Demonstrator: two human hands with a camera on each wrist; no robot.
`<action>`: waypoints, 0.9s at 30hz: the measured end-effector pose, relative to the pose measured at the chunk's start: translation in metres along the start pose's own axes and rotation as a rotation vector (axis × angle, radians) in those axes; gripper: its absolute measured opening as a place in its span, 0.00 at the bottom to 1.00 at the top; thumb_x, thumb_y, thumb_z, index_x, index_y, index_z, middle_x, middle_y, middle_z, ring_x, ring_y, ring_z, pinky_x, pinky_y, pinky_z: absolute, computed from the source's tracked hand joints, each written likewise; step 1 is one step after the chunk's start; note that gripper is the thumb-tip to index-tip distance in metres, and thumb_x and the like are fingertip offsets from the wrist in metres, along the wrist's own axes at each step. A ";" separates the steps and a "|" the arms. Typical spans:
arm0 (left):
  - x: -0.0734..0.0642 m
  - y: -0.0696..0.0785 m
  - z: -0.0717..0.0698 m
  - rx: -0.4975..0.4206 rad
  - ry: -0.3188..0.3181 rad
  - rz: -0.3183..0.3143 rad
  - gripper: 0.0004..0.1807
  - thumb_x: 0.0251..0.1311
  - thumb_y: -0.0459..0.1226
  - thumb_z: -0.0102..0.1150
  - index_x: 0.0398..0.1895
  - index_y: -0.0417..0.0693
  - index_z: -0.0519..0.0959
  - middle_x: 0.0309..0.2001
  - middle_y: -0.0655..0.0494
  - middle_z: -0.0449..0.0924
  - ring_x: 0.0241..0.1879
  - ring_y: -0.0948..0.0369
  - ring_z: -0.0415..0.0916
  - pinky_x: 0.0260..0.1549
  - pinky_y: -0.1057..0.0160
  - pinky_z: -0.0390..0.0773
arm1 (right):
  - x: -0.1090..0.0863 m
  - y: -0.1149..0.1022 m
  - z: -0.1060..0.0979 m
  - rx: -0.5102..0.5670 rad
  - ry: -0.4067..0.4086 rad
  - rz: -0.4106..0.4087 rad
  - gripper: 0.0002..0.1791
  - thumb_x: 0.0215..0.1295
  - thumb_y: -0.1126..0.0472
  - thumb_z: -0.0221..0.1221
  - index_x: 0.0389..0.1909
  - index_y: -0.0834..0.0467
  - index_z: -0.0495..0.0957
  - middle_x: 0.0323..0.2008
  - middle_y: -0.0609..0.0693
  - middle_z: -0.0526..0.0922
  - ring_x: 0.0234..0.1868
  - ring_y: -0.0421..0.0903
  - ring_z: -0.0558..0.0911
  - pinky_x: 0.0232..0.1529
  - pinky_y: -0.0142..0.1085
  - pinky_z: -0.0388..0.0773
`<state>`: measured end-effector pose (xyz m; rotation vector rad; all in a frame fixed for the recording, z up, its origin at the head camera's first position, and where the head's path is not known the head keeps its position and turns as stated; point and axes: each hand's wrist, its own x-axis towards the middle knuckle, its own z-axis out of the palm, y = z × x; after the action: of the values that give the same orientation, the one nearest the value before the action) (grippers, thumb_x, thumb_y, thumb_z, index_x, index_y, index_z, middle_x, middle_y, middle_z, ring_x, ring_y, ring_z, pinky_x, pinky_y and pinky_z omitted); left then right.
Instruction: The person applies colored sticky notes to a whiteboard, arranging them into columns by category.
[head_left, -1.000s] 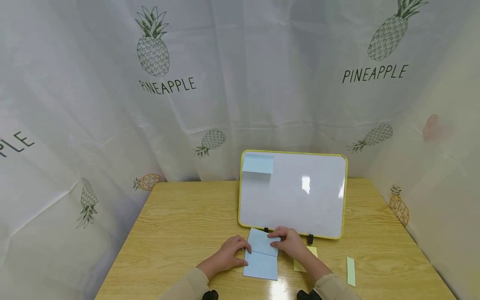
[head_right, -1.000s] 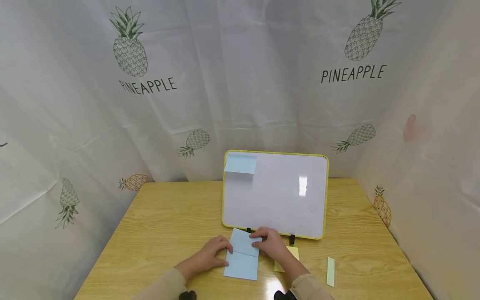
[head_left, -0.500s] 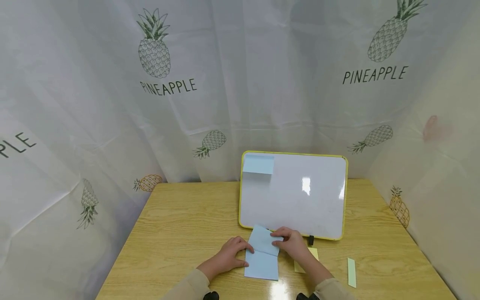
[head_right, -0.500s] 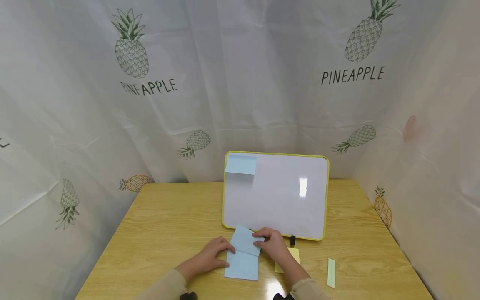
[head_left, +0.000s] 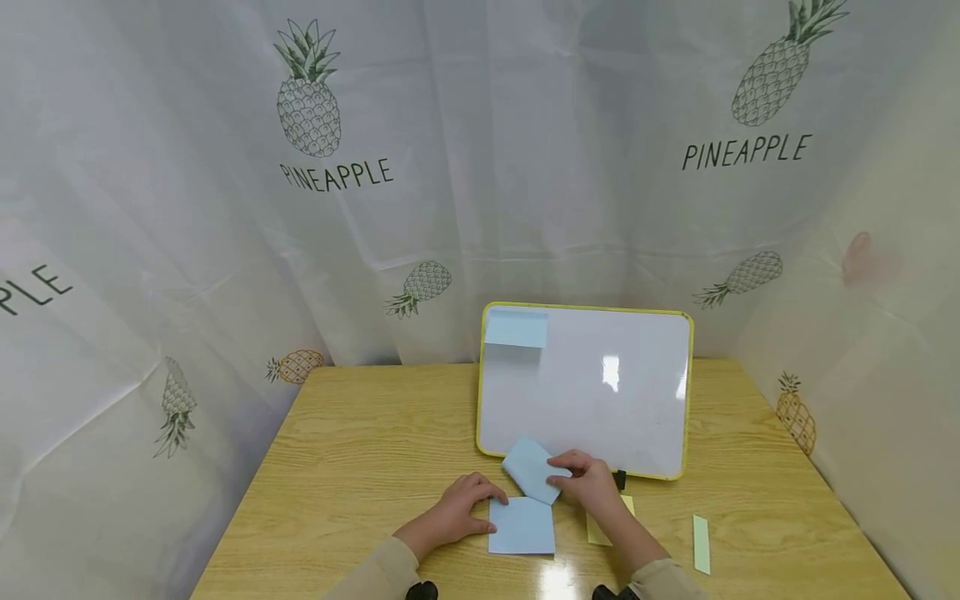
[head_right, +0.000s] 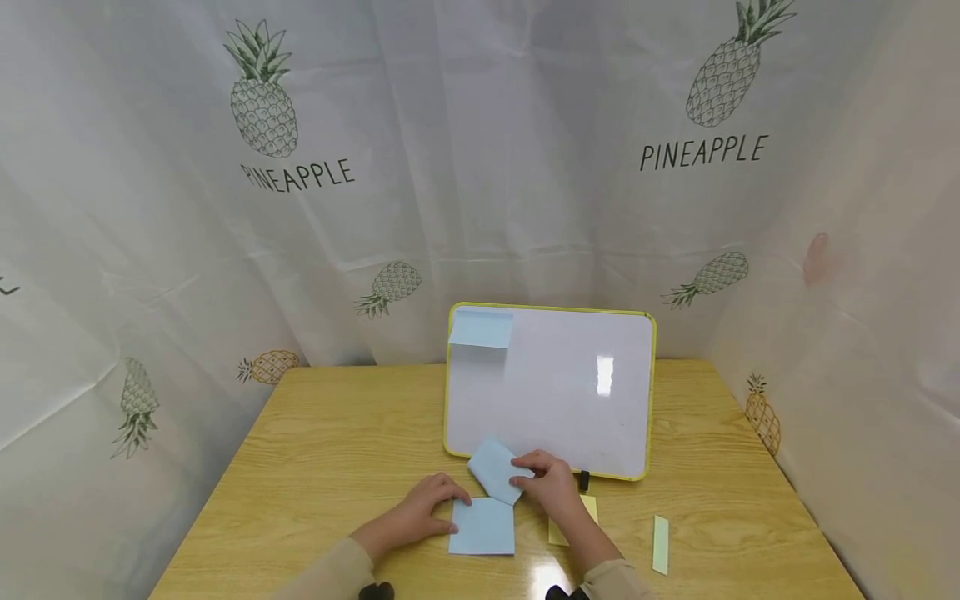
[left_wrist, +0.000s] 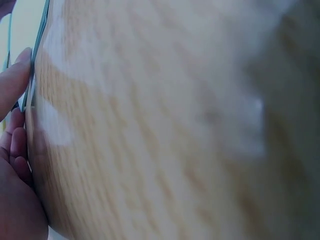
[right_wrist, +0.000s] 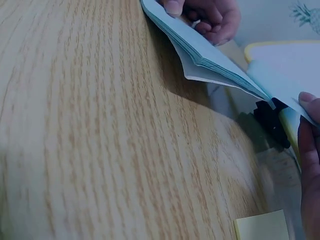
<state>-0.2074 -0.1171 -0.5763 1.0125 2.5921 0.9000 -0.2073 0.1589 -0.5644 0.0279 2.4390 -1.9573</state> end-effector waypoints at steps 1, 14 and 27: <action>0.000 0.000 0.000 -0.004 0.001 0.007 0.20 0.56 0.48 0.68 0.52 0.67 0.77 0.46 0.68 0.67 0.47 0.68 0.64 0.50 0.58 0.66 | -0.001 -0.001 0.000 0.007 0.004 0.004 0.12 0.49 0.69 0.73 0.37 0.61 0.88 0.40 0.51 0.84 0.44 0.45 0.80 0.42 0.30 0.78; -0.001 0.005 -0.005 -0.018 -0.034 -0.013 0.20 0.57 0.48 0.67 0.53 0.67 0.77 0.46 0.68 0.67 0.46 0.67 0.63 0.50 0.58 0.65 | -0.003 -0.006 -0.013 0.016 0.023 0.014 0.13 0.53 0.67 0.71 0.40 0.61 0.86 0.42 0.51 0.83 0.51 0.49 0.79 0.51 0.33 0.76; 0.007 0.013 -0.010 -0.148 0.037 -0.067 0.20 0.54 0.41 0.72 0.51 0.57 0.80 0.44 0.67 0.74 0.45 0.67 0.70 0.48 0.62 0.72 | -0.002 -0.033 -0.035 0.071 0.025 0.026 0.13 0.54 0.69 0.70 0.41 0.64 0.84 0.41 0.55 0.82 0.33 0.41 0.77 0.32 0.32 0.77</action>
<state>-0.2098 -0.1098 -0.5600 0.8724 2.5285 1.0848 -0.2062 0.1861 -0.5241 0.0844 2.3703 -2.0444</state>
